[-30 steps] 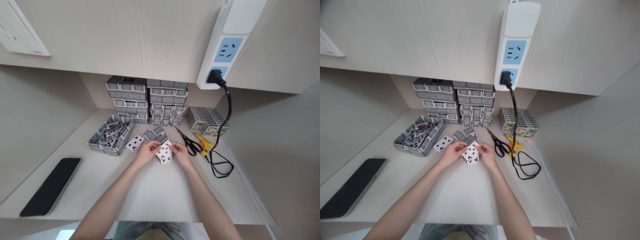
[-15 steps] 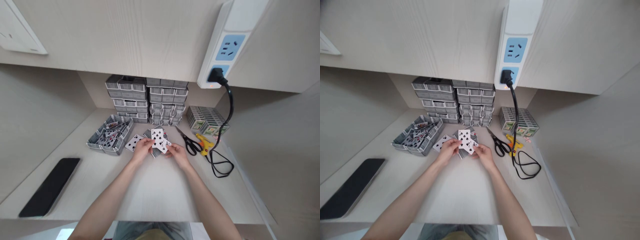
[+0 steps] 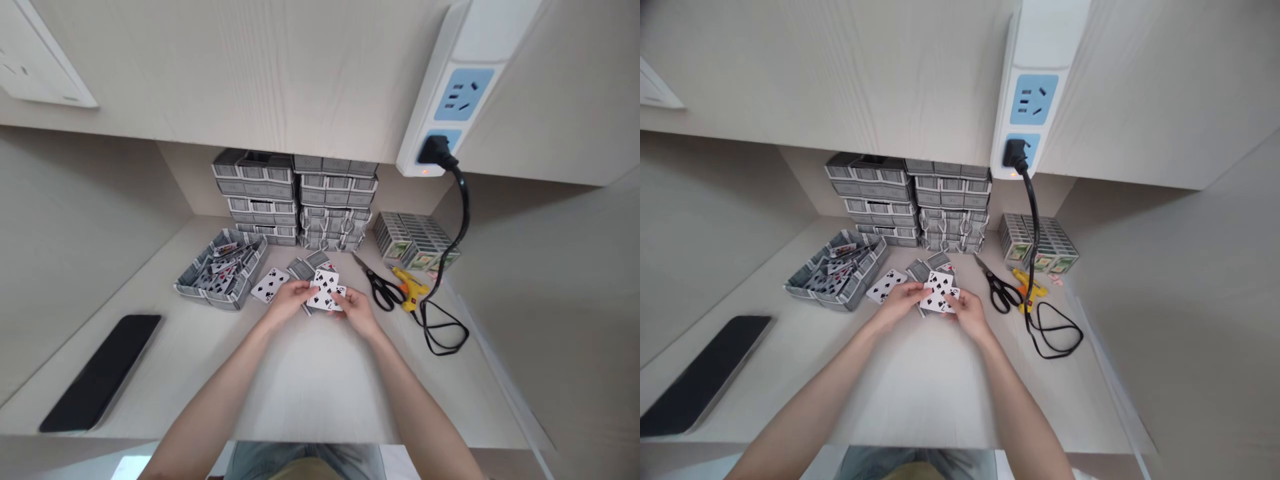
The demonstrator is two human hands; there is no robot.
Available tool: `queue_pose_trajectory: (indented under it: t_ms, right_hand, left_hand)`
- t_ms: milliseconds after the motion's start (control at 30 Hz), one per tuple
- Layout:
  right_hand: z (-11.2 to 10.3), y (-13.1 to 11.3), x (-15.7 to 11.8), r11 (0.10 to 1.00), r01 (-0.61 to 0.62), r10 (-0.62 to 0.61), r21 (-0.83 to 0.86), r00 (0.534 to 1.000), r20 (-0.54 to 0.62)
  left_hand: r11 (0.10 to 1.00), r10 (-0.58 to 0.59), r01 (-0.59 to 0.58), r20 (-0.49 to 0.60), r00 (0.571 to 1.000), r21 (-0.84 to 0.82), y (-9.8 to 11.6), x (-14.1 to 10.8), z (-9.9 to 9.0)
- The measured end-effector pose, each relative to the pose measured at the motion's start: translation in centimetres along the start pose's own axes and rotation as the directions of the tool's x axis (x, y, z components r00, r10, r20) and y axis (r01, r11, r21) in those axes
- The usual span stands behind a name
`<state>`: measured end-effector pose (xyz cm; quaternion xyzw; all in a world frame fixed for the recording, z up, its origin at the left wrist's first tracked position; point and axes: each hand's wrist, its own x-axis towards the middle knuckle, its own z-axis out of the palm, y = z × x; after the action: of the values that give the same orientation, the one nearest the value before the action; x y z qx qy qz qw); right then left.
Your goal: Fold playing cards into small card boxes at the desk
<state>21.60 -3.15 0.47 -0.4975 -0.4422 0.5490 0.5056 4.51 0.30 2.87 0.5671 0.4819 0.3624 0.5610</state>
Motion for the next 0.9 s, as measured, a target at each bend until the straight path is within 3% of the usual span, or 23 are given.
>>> queue_pose_trajectory:
  t_ms: [167,433,667,900]
  right_hand:
    - [0.2,0.1,-0.2,1.0,-0.013,0.013,-0.007,0.999,0.047]
    - [0.2,0.3,-0.1,1.0,0.001,-0.001,0.003,1.0,0.029]
    - [0.0,1.0,0.3,0.998,0.007,-0.01,0.068,0.999,0.038]
    - [-0.2,1.1,0.4,0.996,0.005,-0.009,0.089,0.999,0.052]
  left_hand:
    - [0.999,-0.027,0.027,-0.013,1.0,-0.018,0.2,0.0,-0.2]
    - [0.998,-0.043,0.043,-0.002,0.999,-0.039,-0.3,0.2,0.2]
    - [0.994,-0.002,0.003,-0.005,1.0,0.107,-0.3,0.1,-0.2]
    - [0.992,0.006,-0.007,0.008,1.0,0.123,-0.6,0.3,-0.2]
